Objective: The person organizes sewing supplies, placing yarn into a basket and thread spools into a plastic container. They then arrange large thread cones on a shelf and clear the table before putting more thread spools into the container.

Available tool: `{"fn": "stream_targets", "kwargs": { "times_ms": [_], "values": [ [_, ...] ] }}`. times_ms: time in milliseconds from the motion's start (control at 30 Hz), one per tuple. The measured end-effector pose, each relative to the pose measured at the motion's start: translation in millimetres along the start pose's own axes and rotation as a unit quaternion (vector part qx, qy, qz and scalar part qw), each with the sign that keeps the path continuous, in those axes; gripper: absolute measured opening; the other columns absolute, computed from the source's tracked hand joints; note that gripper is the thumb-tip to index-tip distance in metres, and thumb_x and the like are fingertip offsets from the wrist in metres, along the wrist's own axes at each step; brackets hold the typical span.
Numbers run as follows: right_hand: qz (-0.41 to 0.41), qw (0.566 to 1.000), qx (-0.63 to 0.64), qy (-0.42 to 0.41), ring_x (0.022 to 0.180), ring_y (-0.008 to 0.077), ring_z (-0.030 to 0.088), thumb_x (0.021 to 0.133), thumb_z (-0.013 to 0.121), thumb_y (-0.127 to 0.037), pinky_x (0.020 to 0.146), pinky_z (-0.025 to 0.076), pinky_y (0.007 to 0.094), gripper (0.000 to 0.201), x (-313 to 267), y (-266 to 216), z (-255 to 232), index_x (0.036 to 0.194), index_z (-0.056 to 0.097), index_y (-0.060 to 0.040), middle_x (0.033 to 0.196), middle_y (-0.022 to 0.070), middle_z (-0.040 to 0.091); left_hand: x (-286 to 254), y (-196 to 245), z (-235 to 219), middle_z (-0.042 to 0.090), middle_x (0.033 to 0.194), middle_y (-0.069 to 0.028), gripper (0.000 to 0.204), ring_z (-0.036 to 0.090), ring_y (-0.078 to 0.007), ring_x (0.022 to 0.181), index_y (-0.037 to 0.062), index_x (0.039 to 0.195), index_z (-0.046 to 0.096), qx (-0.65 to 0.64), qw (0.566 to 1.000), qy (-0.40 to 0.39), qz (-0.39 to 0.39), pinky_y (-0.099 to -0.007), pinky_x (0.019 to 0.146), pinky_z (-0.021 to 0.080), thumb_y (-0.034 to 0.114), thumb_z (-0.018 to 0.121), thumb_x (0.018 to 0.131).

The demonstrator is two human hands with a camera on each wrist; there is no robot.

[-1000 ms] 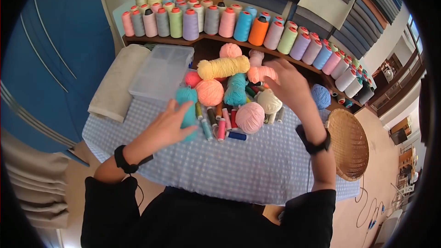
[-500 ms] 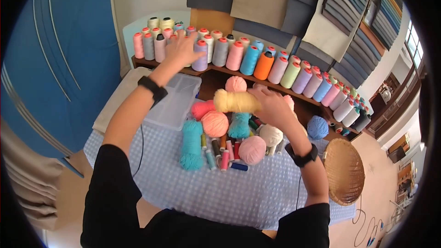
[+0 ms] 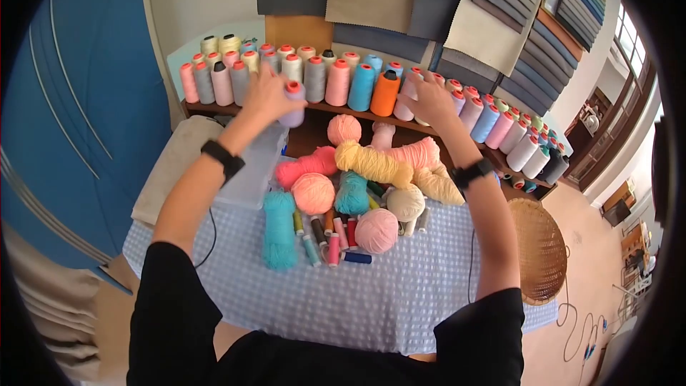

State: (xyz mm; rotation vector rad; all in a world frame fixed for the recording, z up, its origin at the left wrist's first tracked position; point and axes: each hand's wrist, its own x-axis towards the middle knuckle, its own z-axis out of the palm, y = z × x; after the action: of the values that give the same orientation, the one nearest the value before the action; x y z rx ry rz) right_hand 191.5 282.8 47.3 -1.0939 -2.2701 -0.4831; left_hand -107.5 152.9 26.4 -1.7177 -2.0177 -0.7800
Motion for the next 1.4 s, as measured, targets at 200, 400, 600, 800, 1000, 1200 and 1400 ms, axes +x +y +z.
{"fn": "stream_targets", "kwargs": {
  "times_ms": [200,400,600,800,1000,1200,1400],
  "values": [
    [0.048,0.992,-0.033,-0.114,0.12,0.0316,0.042,0.073,0.065,-0.045,0.091,0.039,0.0539,0.056,29,-35,27,0.122,0.049,-0.0216,0.124,0.0101,0.048,-60,57,4,0.04,0.116,-0.0194,0.046,0.044,-0.0375,0.108,0.0018,0.086,0.059,-0.062,0.993,0.023,0.098,-0.042,0.08,0.047,0.036,0.077,0.062],
    [0.008,0.994,-0.083,-0.078,0.116,0.0311,0.045,0.071,0.07,-0.038,0.088,0.041,0.0518,0.053,13,-35,13,0.117,0.05,-0.0206,0.121,0.0092,0.049,-65,55,14,0.052,0.103,-0.0193,0.051,0.059,-0.0375,0.086,0.0011,0.089,0.058,-0.027,0.991,-0.133,0.005,-0.0441,0.068,0.051,0.044,0.074,0.066],
    [-0.098,0.994,-0.01,-0.054,0.107,0.0325,0.049,0.067,0.073,-0.029,0.087,0.045,0.0422,0.05,1,-15,12,0.111,0.053,-0.0177,0.108,0.0106,0.052,-68,58,-5,0.059,0.097,-0.0158,0.066,0.061,-0.0345,0.089,0.0041,0.1,0.054,0.0,0.976,-0.212,0.052,-0.0463,0.074,0.049,0.057,0.07,0.063],
    [-0.159,0.975,0.152,-0.009,0.092,0.0296,0.057,0.074,0.069,-0.028,0.075,0.048,0.038,0.037,-27,-30,5,0.102,0.054,-0.0113,0.098,0.0107,0.056,-51,37,-1,0.051,0.117,-0.0167,0.068,0.05,-0.0303,0.111,0.0073,0.124,0.045,-0.185,0.899,-0.351,0.184,-0.0392,0.092,0.042,0.024,0.072,0.063],
    [-0.118,0.962,0.247,-0.002,0.084,0.0294,0.061,0.079,0.064,-0.033,0.071,0.05,0.0387,0.036,-34,-22,2,0.103,0.055,-0.0078,0.094,0.0111,0.059,17,26,5,0.047,0.127,-0.0203,0.068,0.051,-0.0293,0.112,0.005,0.129,0.042,-0.145,0.96,-0.204,0.129,-0.036,0.095,0.04,0.028,0.068,0.071],
    [-0.055,0.983,0.178,-0.008,0.095,0.0332,0.058,0.078,0.065,-0.03,0.077,0.049,0.0407,0.038,-16,-17,-4,0.108,0.055,-0.009,0.108,0.0146,0.056,79,26,30,0.054,0.115,-0.0195,0.067,0.05,-0.0313,0.112,0.0089,0.116,0.056,0.026,0.997,-0.063,-0.034,-0.0446,0.087,0.043,0.055,0.065,0.069],
    [-0.07,0.993,0.095,-0.009,0.11,0.0351,0.051,0.076,0.066,-0.032,0.089,0.045,0.0429,0.052,49,-63,44,0.121,0.05,-0.0136,0.124,0.0129,0.051,74,31,31,0.047,0.12,-0.0258,0.069,0.054,-0.0391,0.103,0.0105,0.115,0.058,0.089,0.994,-0.044,-0.04,-0.0428,0.083,0.046,0.06,0.064,0.067]
  ]
}}
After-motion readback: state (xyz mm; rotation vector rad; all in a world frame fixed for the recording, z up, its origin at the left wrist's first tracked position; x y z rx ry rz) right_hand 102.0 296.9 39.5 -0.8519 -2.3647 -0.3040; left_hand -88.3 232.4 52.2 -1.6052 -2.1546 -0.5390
